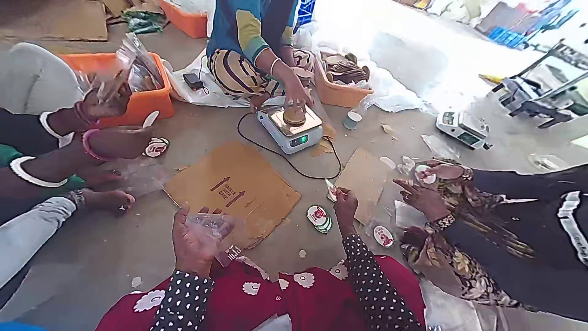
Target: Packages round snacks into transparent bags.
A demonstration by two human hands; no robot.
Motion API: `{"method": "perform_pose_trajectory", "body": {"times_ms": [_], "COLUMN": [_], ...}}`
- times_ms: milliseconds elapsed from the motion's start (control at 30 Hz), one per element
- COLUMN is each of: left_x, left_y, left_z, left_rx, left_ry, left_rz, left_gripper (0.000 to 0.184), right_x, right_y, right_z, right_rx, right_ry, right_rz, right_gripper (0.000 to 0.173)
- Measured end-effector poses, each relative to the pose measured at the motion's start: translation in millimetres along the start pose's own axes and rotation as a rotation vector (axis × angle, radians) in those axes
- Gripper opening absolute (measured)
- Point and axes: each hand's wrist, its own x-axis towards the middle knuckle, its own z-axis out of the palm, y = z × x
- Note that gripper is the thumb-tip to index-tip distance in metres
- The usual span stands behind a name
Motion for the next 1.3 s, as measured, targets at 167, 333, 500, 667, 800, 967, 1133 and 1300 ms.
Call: {"method": "perform_pose_trajectory", "body": {"times_ms": [167, 333, 500, 667, 800, 967, 1133, 1300], "left_x": [0.9, 1.8, 2.4, 2.7, 4.3, 6.9, 11.4, 11.7], "left_y": [-0.1, -1.7, -3.5, -4.1, -6.3, -9.0, -12.3, -13.1], "left_z": [0.1, 1.8, 1.3, 1.4, -0.4, -1.9, -3.3, -4.9], "left_rx": [0.002, -0.002, 0.007, 0.003, -0.001, -0.001, 0.014, 0.001], "left_ry": [0.010, 0.022, 0.018, 0.025, 0.017, 0.021, 0.029, 0.024], "left_rz": [0.008, -0.012, -0.014, -0.012, -0.005, 0.009, 0.012, 0.015], "left_gripper": [0.053, 0.054, 0.056, 0.055, 0.056, 0.059, 0.058, 0.056], "right_x": [-9.8, -15.4, -23.0, -36.3, -34.6, -35.7, -34.5, -32.4], "right_y": [-9.6, -5.1, -8.4, -18.9, -18.4, -19.0, -14.3, -11.1], "right_z": [3.1, 7.1, 18.2, 19.3, 16.9, 18.6, 21.9, 25.7], "right_rx": [0.174, -0.040, -0.201, -0.224, -0.268, -0.313, -0.282, -0.248], "right_ry": [-0.261, -0.491, -0.535, -0.474, -0.559, -0.661, -0.645, -0.645], "right_rz": [0.099, 0.137, 0.096, 0.018, -0.056, -0.106, -0.081, -0.074], "right_gripper": [0.034, 0.023, 0.024, 0.033, 0.026, 0.028, 0.021, 0.025]}}
